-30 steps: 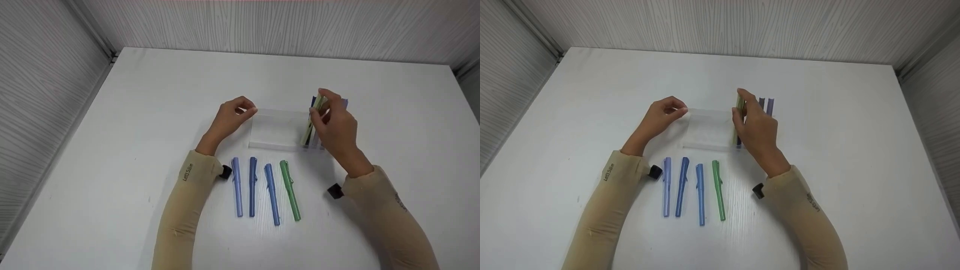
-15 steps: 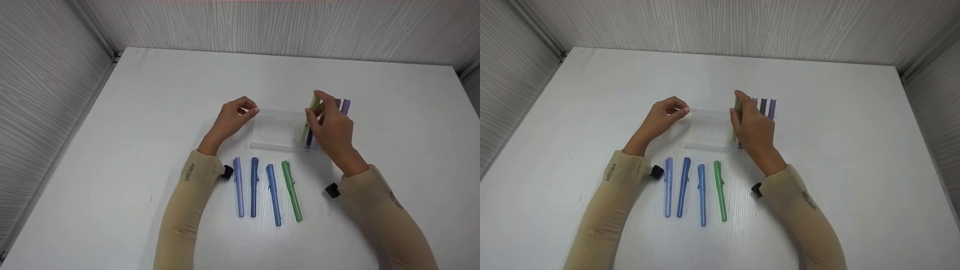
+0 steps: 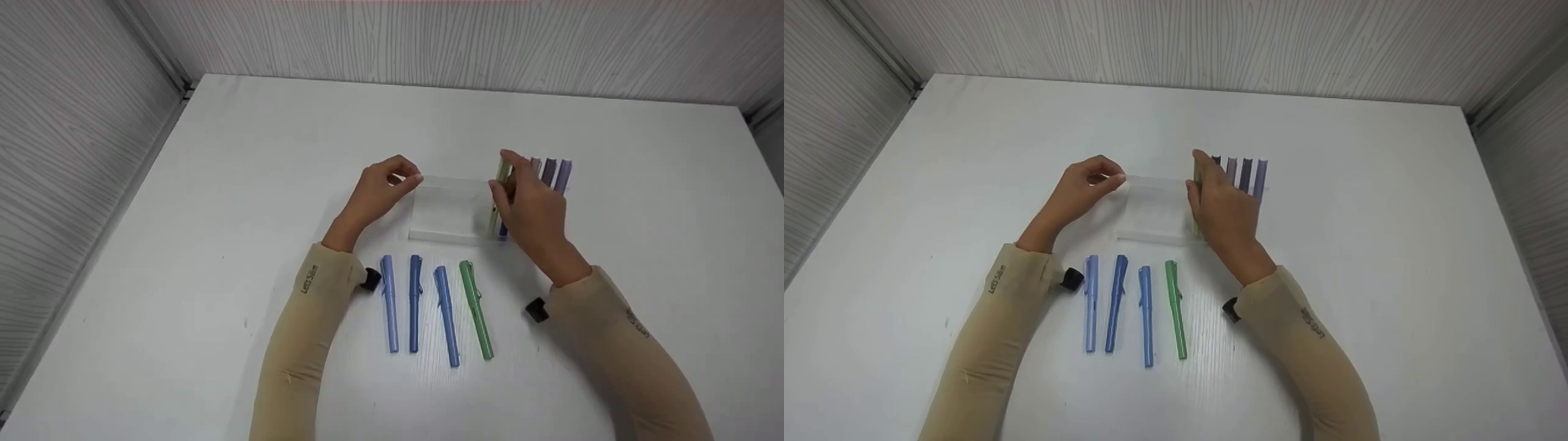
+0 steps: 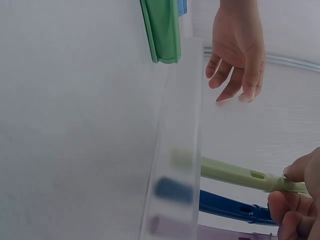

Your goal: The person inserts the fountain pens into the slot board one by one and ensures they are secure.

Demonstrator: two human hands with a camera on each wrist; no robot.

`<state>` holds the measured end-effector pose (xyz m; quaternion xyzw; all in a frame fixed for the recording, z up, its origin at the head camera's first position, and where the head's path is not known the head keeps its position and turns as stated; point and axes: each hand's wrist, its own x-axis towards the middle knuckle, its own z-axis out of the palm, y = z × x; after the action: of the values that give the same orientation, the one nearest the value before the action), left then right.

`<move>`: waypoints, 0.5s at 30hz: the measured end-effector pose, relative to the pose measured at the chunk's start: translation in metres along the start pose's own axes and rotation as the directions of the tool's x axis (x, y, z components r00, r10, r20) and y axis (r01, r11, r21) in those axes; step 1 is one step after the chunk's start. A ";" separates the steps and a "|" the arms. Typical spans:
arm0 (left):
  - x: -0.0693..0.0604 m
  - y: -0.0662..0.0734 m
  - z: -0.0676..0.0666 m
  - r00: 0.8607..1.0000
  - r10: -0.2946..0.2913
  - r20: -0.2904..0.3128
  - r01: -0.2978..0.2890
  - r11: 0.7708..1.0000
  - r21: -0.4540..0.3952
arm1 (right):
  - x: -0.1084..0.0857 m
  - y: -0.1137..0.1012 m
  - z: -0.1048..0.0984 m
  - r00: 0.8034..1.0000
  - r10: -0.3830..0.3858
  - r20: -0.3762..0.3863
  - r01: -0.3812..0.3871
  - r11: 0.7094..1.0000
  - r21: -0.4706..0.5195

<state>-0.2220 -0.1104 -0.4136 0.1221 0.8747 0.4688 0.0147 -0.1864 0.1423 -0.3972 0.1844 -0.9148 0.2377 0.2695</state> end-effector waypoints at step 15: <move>0.000 0.003 0.002 1.000 -0.028 -0.007 0.028 1.000 0.000 | 0.003 -0.004 0.000 0.997 0.034 0.068 -0.025 0.993 -0.119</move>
<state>-0.2213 -0.1073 -0.4126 0.1081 0.8763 0.4690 0.0181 -0.1869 0.1381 -0.3938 0.1628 -0.9388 0.1806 0.2441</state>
